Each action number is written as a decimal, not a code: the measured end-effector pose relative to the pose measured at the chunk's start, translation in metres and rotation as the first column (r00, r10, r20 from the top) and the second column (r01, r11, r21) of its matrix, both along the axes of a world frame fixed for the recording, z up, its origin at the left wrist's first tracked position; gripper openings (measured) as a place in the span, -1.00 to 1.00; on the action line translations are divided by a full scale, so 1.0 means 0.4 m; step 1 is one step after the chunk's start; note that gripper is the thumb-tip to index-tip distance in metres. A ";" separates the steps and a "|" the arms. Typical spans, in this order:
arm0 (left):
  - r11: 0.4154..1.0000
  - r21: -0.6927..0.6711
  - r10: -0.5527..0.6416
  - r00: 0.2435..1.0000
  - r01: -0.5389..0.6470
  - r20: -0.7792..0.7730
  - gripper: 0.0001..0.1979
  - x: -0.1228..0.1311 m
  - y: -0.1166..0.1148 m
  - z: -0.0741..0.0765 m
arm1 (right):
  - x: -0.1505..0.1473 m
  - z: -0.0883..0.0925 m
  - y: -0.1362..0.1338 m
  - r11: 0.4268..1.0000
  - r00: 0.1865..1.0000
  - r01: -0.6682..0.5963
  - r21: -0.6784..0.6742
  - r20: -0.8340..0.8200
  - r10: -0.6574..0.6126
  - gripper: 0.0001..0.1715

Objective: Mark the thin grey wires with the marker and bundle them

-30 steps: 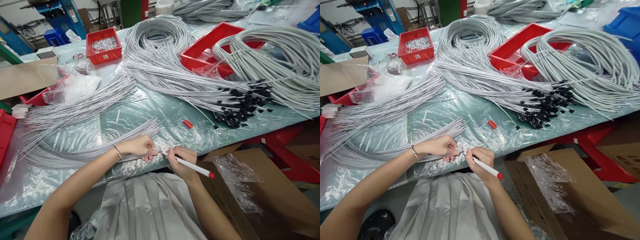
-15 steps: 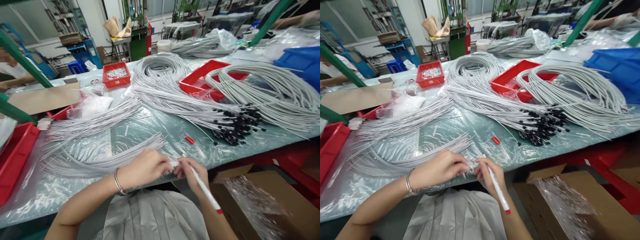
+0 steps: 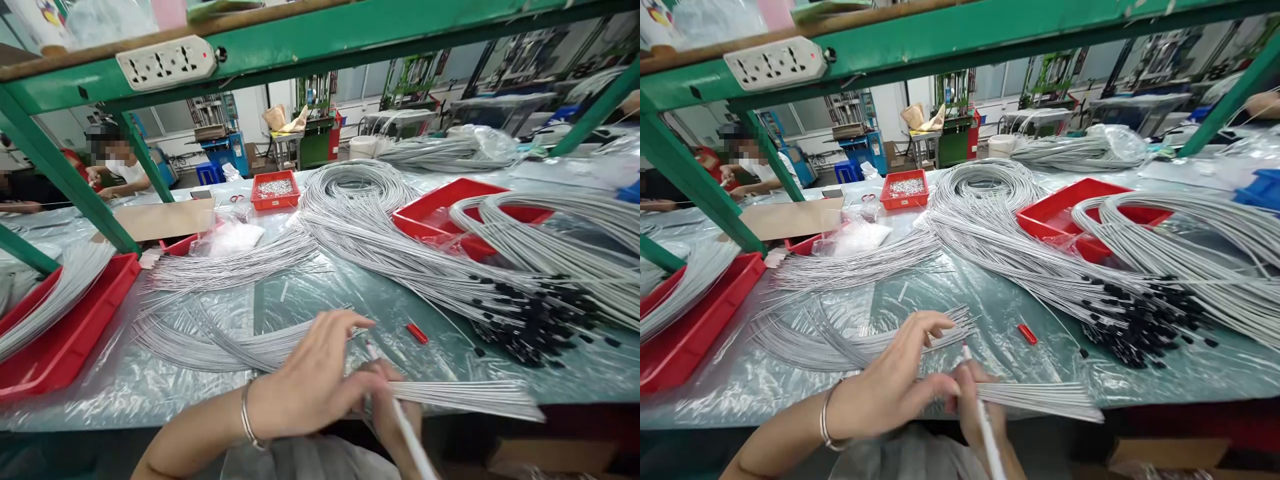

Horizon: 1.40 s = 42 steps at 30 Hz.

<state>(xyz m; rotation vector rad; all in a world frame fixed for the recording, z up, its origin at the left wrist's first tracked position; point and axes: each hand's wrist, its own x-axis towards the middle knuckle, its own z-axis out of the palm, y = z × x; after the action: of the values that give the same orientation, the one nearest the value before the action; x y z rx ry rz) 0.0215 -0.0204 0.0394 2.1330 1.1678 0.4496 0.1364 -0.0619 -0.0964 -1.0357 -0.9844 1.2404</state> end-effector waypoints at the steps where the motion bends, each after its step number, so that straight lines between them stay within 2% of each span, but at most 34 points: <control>1: 0.996 -0.080 -0.032 0.996 0.025 -0.085 -0.54 -0.027 0.005 -0.004 | 0.006 0.016 0.004 0.996 0.997 0.047 -0.079 -0.059 -0.052 -0.50; 2: 0.980 -0.183 -0.113 0.980 0.083 -0.165 -0.59 -0.053 0.009 -0.013 | 0.014 0.028 0.010 0.979 0.982 0.098 -0.181 -0.143 -0.125 -0.53; 4: 0.888 -0.423 -0.307 0.918 0.181 -0.251 -0.66 -0.098 0.015 -0.034 | 0.031 0.043 0.022 0.939 0.927 0.139 -0.314 -0.292 -0.235 -0.55; 6: 0.827 -0.523 -0.391 0.880 0.206 -0.271 -0.65 -0.127 0.017 -0.043 | 0.042 0.046 0.032 0.924 0.884 0.114 -0.364 -0.387 -0.262 -0.51; 7: 0.836 -0.510 -0.392 0.870 0.202 -0.298 -0.63 -0.136 0.018 -0.039 | 0.044 0.043 0.036 0.924 0.874 0.090 -0.372 -0.416 -0.252 -0.50; 9: 0.893 -0.410 -0.357 0.843 0.183 -0.401 -0.65 -0.147 0.021 -0.012 | 0.041 0.031 0.037 0.929 0.862 0.039 -0.369 -0.457 -0.218 -0.53; 13: 0.973 -0.196 -0.220 0.754 0.123 -0.619 -0.79 -0.176 0.046 0.075 | 0.030 -0.015 0.023 0.971 0.894 -0.044 -0.237 -0.444 -0.068 -0.49; 16: 0.998 -0.049 -0.058 0.674 0.032 -0.736 -0.78 -0.227 0.109 0.114 | 0.035 -0.054 0.009 0.974 0.913 -0.130 -0.188 -0.406 0.043 -0.53; 18: 0.998 0.064 0.059 0.588 -0.012 -0.807 -0.75 -0.275 0.176 0.111 | 0.042 -0.071 0.004 0.967 0.929 -0.124 -0.223 -0.370 0.034 -0.57; 20: 0.984 0.179 0.161 0.506 -0.013 -0.847 -0.74 -0.330 0.252 0.080 | 0.047 -0.079 0.004 0.953 0.931 -0.097 -0.287 -0.365 -0.016 -0.57; 21: 0.971 0.236 0.229 0.451 -0.042 -0.862 -0.75 -0.359 0.290 0.054 | 0.048 -0.079 0.005 0.944 0.924 -0.089 -0.318 -0.381 -0.041 -0.56; 22: 0.966 0.250 0.251 0.436 -0.061 -0.864 -0.74 -0.387 0.325 0.023 | 0.048 -0.078 0.006 0.935 0.913 -0.089 -0.343 -0.404 -0.061 -0.56; 25: 0.966 0.233 0.259 0.445 -0.115 -0.857 -0.69 -0.466 0.402 -0.091 | 0.045 -0.071 0.011 0.923 0.891 -0.084 -0.376 -0.444 -0.099 -0.55; 28: 0.961 0.218 0.276 0.488 -0.173 -0.828 -0.69 -0.518 0.432 -0.188 | 0.040 -0.068 0.011 0.920 0.901 -0.068 -0.387 -0.420 -0.110 -0.53; 31: 0.944 0.248 0.330 0.548 -0.219 -0.769 -0.72 -0.527 0.422 -0.225 | 0.039 -0.070 0.009 0.923 0.913 -0.068 -0.379 -0.398 -0.096 -0.53; 34: 0.954 0.200 0.298 0.628 -0.224 -0.719 -0.72 -0.483 0.371 -0.210 | 0.039 -0.072 0.008 0.925 0.916 -0.073 -0.374 -0.392 -0.086 -0.54; 36: 0.983 0.059 0.165 0.693 -0.175 -0.702 -0.73 -0.433 0.314 -0.194 | 0.039 -0.073 0.007 0.924 0.916 -0.067 -0.375 -0.390 -0.092 -0.56; 38: 0.984 -0.152 -0.038 0.729 -0.091 -0.683 -0.74 -0.381 0.248 -0.186 | 0.040 -0.075 0.006 0.927 0.916 -0.060 -0.370 -0.388 -0.096 -0.58; 40: 0.948 -0.314 -0.186 0.710 -0.052 -0.679 -0.70 -0.340 0.189 -0.188 | 0.040 -0.077 0.004 0.932 0.918 -0.061 -0.357 -0.387 -0.088 -0.61; 42: 0.927 -0.371 -0.236 0.688 -0.051 -0.686 -0.71 -0.317 0.150 -0.195 | 0.042 -0.079 0.001 0.936 0.921 -0.069 -0.345 -0.382 -0.073 -0.62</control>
<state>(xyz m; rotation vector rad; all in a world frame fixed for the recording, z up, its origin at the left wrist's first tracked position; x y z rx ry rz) -0.1052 0.0398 -0.0386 2.0476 1.3937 -0.7057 0.1532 -0.0615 -0.1282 -1.0034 -0.4575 1.5860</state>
